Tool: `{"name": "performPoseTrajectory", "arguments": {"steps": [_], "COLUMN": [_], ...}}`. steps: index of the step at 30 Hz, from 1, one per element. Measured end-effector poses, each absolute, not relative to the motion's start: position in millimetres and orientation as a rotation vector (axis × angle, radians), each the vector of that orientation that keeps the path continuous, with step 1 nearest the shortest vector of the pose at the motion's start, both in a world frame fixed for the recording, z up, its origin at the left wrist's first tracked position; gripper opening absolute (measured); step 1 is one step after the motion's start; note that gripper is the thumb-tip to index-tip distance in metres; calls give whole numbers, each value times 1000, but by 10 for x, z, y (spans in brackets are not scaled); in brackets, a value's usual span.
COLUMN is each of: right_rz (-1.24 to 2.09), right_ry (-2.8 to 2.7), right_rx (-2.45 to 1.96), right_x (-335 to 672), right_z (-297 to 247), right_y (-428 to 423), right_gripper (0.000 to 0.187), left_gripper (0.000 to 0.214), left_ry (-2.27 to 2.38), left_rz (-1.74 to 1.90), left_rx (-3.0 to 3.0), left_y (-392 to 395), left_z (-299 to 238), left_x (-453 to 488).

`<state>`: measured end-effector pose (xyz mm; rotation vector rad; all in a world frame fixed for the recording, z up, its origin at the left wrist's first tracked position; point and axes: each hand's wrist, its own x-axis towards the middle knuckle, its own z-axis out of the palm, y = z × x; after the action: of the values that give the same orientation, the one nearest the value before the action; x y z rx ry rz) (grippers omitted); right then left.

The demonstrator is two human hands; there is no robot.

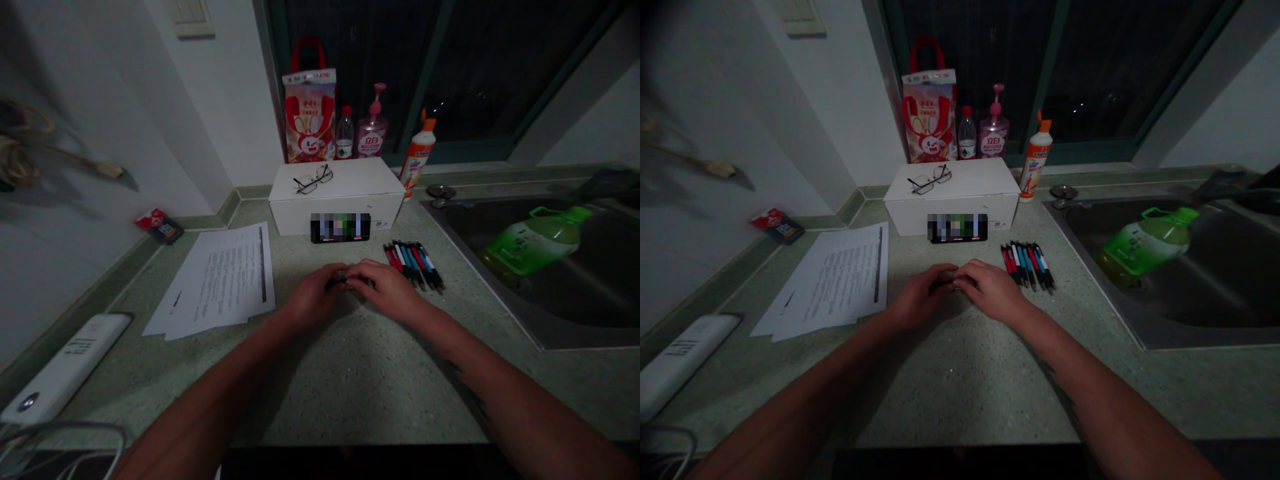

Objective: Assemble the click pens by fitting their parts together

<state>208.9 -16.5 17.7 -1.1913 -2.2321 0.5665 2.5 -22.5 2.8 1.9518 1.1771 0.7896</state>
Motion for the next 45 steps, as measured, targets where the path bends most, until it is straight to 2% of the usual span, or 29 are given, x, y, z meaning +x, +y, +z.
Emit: {"name": "performPoseTrajectory", "arguments": {"steps": [5,11,16,22,25,29,32,36,39,45], "right_rz": [698,737,850,833,852,1005,965,1088,1076,1135], "right_ry": [-2170,-2039,-1944,-1798,-1786,-1826,-1781,-1746,-1705,-1775], "right_rx": [-1215,-1314,-1284,-1264,-1299,-1312,-1280,-1304,-1287,-1260], "right_x": [2087,2121,2105,2088,2086,2085,2085,2080,2069,2060], "right_z": [131,117,88,31,9,-3,-6,-6,1,6], "right_y": [-146,-95,-73,-68,-65,-65,-58,-49,-55,-72], "right_gripper": [12,21,24,11,19,38,23,29,23,24], "left_gripper": [20,13,9,7,7,7,6,6,6,6], "left_ry": [1259,1475,1477,1467,1454,1431,1440,1443,1431,1415], "left_rz": [869,1016,1115,1111,1114,1121,1128,1118,1118,1106], "left_rx": [1814,1833,1692,1571,1600,1624,1625,1646,1666,1675], "left_y": [-247,-178,-157,-157,-148,-143,-147,-156,-153,-164], "left_z": [23,12,55,86,60,47,60,70,56,53], "left_x": [76,29,22,36,33,28,29,38,42,54]}}
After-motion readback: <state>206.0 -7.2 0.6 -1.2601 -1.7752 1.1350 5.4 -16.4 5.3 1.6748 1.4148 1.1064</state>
